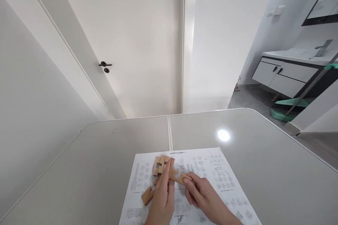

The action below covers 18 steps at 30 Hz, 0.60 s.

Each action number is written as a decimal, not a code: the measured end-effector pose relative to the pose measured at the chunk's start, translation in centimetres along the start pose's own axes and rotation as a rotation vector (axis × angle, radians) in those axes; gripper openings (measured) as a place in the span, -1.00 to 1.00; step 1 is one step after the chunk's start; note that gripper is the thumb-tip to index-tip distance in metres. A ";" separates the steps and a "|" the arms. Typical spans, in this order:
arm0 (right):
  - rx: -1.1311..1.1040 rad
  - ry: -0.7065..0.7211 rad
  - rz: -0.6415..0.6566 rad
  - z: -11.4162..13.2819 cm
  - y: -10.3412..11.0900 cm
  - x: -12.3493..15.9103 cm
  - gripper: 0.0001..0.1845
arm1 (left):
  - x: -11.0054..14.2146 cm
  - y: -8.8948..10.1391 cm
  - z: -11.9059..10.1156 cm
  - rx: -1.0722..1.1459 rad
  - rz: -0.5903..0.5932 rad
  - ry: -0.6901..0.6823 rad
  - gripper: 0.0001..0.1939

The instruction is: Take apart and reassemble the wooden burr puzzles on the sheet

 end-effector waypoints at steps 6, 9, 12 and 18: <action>-0.009 0.024 0.007 0.8 -0.8 0.1 -0.52 | 0.2 -3.2 -0.3 0.015 0.197 -0.087 -0.43; 0.010 0.045 -0.013 1.4 -0.7 0.1 -0.53 | 0.2 -3.2 -1.0 0.017 0.184 -0.098 -0.43; -0.034 0.054 -0.012 1.3 -0.7 0.1 -0.54 | 0.2 -2.4 -1.3 -0.038 0.099 -0.106 -0.45; -0.116 0.078 -0.077 0.8 0.0 0.1 -0.55 | 0.6 -1.0 -1.8 -0.276 -0.084 -0.211 -0.56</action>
Point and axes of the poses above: each hand's wrist, its own x-axis away from the middle knuckle, its own y-axis out of the back of the hand, z = x × y, the point moved 10 cm from there along -x, towards the middle knuckle, and after that the axes turned 10 degrees about z, right-handed, at the moved point
